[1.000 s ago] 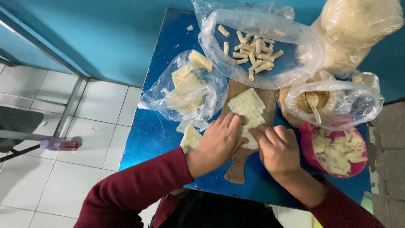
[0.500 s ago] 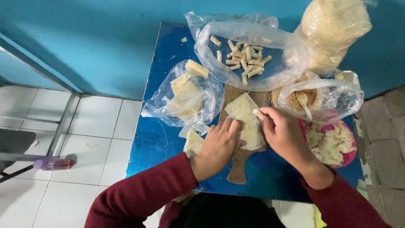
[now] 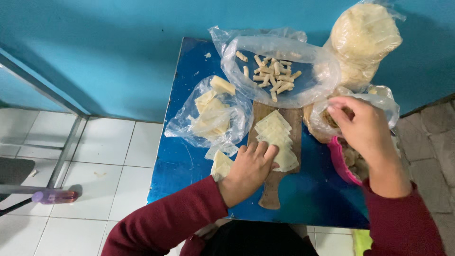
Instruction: The person places small dough pieces onto a flat dough sheet on a wooden board, sprinkles brown sugar over them using a spoon from a plastic bag, and folds or presses the dough pieces together, building a layered stack of filled dough pieces on the board.
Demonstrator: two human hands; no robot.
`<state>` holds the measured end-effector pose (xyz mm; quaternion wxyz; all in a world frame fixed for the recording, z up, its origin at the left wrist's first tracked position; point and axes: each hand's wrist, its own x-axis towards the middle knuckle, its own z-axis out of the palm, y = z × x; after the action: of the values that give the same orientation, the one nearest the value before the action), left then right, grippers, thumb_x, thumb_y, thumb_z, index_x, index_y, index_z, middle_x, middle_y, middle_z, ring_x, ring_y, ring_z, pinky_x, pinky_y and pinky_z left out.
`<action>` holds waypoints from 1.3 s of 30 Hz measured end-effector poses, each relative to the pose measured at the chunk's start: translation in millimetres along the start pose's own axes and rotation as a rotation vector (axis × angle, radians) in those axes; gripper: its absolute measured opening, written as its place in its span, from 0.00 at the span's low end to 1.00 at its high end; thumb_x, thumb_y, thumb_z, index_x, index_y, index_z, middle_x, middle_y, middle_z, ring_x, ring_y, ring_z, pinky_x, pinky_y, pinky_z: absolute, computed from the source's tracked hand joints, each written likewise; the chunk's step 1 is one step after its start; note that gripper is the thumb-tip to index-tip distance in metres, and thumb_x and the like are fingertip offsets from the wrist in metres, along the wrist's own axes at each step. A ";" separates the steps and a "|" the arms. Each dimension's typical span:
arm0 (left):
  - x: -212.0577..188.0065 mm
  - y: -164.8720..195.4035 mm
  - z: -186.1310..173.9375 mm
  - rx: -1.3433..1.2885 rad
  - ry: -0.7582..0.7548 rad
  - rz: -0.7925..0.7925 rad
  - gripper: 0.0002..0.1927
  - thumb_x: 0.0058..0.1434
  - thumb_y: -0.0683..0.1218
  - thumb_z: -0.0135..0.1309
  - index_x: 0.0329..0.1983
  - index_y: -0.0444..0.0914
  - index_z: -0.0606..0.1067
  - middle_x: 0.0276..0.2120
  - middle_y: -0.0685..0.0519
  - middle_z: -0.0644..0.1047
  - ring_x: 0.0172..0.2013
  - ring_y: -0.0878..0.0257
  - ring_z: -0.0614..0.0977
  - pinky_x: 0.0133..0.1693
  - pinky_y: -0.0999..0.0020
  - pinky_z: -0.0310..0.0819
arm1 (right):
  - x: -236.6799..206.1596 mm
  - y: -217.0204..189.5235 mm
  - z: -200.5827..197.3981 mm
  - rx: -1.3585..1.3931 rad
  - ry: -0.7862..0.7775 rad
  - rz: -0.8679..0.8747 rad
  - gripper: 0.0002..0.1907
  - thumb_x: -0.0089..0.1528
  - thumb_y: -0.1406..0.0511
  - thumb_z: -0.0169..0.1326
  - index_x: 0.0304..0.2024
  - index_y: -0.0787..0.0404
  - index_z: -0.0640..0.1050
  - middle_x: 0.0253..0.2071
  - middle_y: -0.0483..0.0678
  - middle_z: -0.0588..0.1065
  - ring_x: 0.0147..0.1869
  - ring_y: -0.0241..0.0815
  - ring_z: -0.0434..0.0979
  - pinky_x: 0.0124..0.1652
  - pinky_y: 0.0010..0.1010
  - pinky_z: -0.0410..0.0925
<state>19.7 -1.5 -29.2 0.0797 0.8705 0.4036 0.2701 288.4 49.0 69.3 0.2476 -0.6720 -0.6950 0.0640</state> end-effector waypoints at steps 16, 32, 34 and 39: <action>-1.9 -0.7 -6.9 -0.058 -0.072 -0.026 0.20 0.62 0.54 0.57 0.48 0.38 0.68 0.37 0.47 0.76 0.41 0.49 0.79 0.37 0.54 0.71 | -6.7 76.5 -8.0 -0.031 -0.302 0.065 0.15 0.68 0.55 0.53 0.48 0.54 0.84 0.38 0.49 0.84 0.38 0.46 0.84 0.40 0.37 0.73; -2.9 -3.5 -14.5 -0.092 -0.115 -0.049 0.19 0.61 0.53 0.58 0.47 0.37 0.69 0.38 0.47 0.76 0.42 0.49 0.79 0.39 0.54 0.70 | 5.4 73.2 11.0 -0.289 -0.034 0.006 0.12 0.64 0.62 0.58 0.49 0.55 0.82 0.41 0.52 0.82 0.44 0.55 0.83 0.43 0.43 0.73; -2.3 -4.0 -15.4 -0.094 -0.120 -0.053 0.19 0.62 0.53 0.58 0.47 0.37 0.69 0.38 0.47 0.76 0.42 0.50 0.79 0.40 0.54 0.70 | 10.0 77.1 18.7 -0.282 0.042 -0.060 0.09 0.65 0.62 0.58 0.47 0.56 0.83 0.40 0.54 0.81 0.44 0.57 0.82 0.44 0.44 0.73; -2.6 -4.4 -17.9 -0.108 -0.128 -0.043 0.19 0.64 0.53 0.57 0.48 0.37 0.69 0.38 0.47 0.76 0.42 0.50 0.79 0.40 0.55 0.71 | 13.5 82.2 28.9 -0.157 0.097 -0.109 0.09 0.68 0.64 0.56 0.49 0.55 0.84 0.37 0.53 0.81 0.41 0.57 0.82 0.42 0.44 0.72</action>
<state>5.8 -1.9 -16.8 0.1579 0.8716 0.4011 0.2336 350.5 76.3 13.0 0.2306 -0.6528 -0.7206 -0.0369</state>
